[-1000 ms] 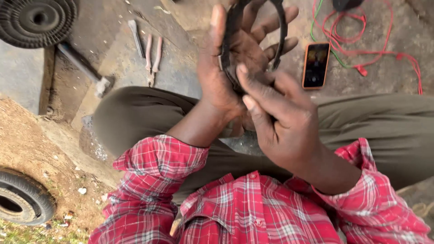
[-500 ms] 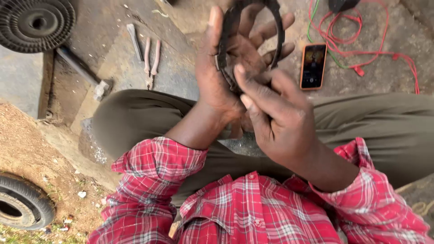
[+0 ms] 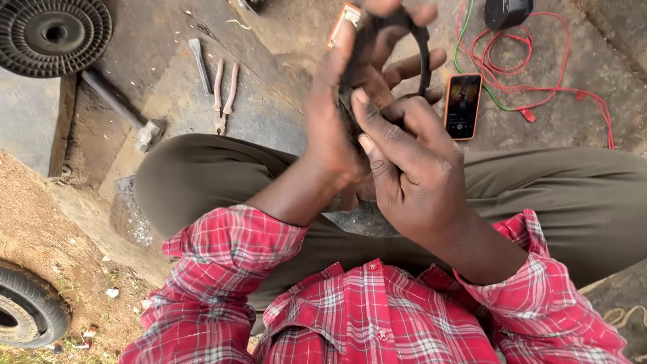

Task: Using a hacksaw blade to clean and file the notches of a motorcycle clutch plate.

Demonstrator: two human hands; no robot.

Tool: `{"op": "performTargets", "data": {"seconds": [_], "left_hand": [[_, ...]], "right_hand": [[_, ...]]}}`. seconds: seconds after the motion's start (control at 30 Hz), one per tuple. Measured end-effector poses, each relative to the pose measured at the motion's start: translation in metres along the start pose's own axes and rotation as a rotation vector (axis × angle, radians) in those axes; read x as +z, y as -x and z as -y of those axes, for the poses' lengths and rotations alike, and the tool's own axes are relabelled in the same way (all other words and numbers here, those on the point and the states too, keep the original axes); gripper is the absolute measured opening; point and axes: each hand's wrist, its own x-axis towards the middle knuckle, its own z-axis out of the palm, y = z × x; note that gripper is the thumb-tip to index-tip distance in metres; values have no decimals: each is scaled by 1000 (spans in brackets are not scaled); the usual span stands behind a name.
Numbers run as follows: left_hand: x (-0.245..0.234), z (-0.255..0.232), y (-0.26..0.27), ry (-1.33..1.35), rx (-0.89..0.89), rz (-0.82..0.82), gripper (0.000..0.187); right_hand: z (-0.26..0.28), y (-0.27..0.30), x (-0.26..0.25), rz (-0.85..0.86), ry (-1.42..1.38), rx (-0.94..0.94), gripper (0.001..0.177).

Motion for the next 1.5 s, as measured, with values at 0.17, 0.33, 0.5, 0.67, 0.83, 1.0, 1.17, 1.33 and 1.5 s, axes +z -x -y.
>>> {"op": "performTargets", "data": {"seconds": [0.17, 0.33, 0.5, 0.67, 0.83, 1.0, 1.17, 1.33, 1.5], "left_hand": [[-2, 2, 2, 38, 18, -12, 52], [1, -8, 1, -25, 23, -7, 60], [-3, -5, 0, 0, 10, 6, 61], [7, -10, 1, 3, 25, -11, 62], [4, -18, -7, 162, 33, -93, 62], [-1, -11, -3, 85, 14, -3, 60], [21, -25, -2, 234, -38, -100, 59], [18, -34, -8, 309, -52, -137, 58], [29, -27, -2, 324, -115, -178, 59]], "right_hand": [[4, 3, 0, 2, -37, 16, 40], [9, 2, -3, 50, -5, 41, 41], [9, 3, -7, 24, 34, 12, 40], [6, 1, -7, 14, 49, -1, 34], [8, 0, -4, 66, 1, 13, 41], [8, 0, -11, 45, 40, -2, 34], [13, -5, -11, 72, 89, 26, 44], [8, -1, -14, 117, 57, -47, 46], [12, -2, -21, 111, 144, -43, 46]]}}
